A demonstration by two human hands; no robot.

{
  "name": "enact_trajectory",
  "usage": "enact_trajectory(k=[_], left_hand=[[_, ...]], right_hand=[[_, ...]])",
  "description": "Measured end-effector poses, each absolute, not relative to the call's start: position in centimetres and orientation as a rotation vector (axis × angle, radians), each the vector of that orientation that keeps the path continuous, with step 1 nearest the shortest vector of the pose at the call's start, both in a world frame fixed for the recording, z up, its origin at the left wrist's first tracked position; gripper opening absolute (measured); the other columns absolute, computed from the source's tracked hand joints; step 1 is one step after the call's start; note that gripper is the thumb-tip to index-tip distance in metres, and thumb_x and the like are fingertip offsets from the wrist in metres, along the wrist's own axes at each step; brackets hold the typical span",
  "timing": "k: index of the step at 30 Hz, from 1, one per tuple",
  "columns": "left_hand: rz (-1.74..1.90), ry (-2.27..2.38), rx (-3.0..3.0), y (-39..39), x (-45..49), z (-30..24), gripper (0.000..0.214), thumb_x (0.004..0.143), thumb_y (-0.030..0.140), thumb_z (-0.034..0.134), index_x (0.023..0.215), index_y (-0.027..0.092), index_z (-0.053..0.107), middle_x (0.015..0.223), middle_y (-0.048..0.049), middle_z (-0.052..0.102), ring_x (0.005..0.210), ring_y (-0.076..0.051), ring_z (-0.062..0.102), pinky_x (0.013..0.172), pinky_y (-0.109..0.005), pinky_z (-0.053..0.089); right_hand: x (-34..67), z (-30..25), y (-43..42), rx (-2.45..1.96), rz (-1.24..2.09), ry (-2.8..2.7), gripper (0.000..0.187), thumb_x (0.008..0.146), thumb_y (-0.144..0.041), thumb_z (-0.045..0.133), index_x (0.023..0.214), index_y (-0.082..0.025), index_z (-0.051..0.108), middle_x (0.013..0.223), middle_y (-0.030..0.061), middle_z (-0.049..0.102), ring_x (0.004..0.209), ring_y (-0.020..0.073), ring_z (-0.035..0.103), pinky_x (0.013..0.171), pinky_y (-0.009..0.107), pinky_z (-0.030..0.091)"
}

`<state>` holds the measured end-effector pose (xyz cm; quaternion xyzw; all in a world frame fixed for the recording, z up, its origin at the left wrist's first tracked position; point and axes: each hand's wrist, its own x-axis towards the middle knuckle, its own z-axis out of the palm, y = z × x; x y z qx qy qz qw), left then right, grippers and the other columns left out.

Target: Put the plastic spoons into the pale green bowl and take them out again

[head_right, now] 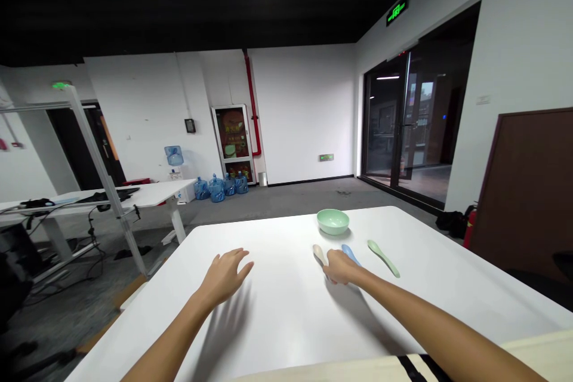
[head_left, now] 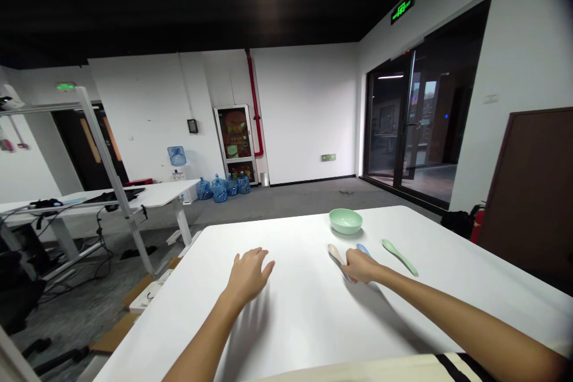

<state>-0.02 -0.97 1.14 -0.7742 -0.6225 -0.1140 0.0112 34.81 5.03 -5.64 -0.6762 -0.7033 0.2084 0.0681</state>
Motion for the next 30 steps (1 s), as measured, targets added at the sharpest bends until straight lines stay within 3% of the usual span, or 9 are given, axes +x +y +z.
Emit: enact_trajectory(k=[4,12,20,30], left_hand=[[-0.345,-1.942,-2.42,-0.8,-0.1,0.9,0.049,0.106,0.043,0.039,0.143,0.022,0.063,0.156,-0.0133,0.06,0.146,-0.03,0.053,0.124,-0.061,0.033],[-0.35,-1.944,-2.413,-0.9,-0.1,0.9,0.049,0.106,0.044,0.039,0.143,0.023,0.063,0.156,-0.0131,0.06,0.146,-0.03,0.053,0.125,-0.06,0.032],[-0.361,-1.942,-2.404,-1.0,0.0,1.2,0.047,0.106,0.044,0.04,0.142,0.026,0.065,0.155,-0.0121,0.061,0.146,-0.03,0.054,0.125,-0.058,0.034],[-0.349,-1.952,-2.411,-0.9,0.0,1.2,0.048,0.106,0.043,0.04,0.143,0.023,0.063,0.156,-0.0129,0.06,0.147,-0.03,0.053,0.125,-0.06,0.033]], right_hand=[[35.0,-6.4,5.2,-2.04,0.641,-2.139,0.031,0.082,-0.027,0.061,0.054,-0.014,0.064,0.058,0.0099,0.068,0.045,0.0154,0.057,0.059,0.031,0.051],[34.6,-5.9,4.4,-2.069,0.654,-2.141,0.021,0.077,-0.02,0.062,0.057,-0.014,0.064,0.055,0.0077,0.064,0.04,0.0143,0.051,0.05,0.03,0.046],[34.3,-5.7,4.0,-2.077,0.506,-2.235,0.022,0.076,-0.018,0.061,0.055,-0.015,0.063,0.064,0.0114,0.069,0.056,0.0171,0.062,0.06,0.028,0.046],[34.2,-5.6,4.0,-2.069,0.506,-2.223,0.022,0.077,-0.017,0.062,0.055,-0.015,0.062,0.056,0.0086,0.063,0.052,0.0159,0.058,0.055,0.027,0.043]])
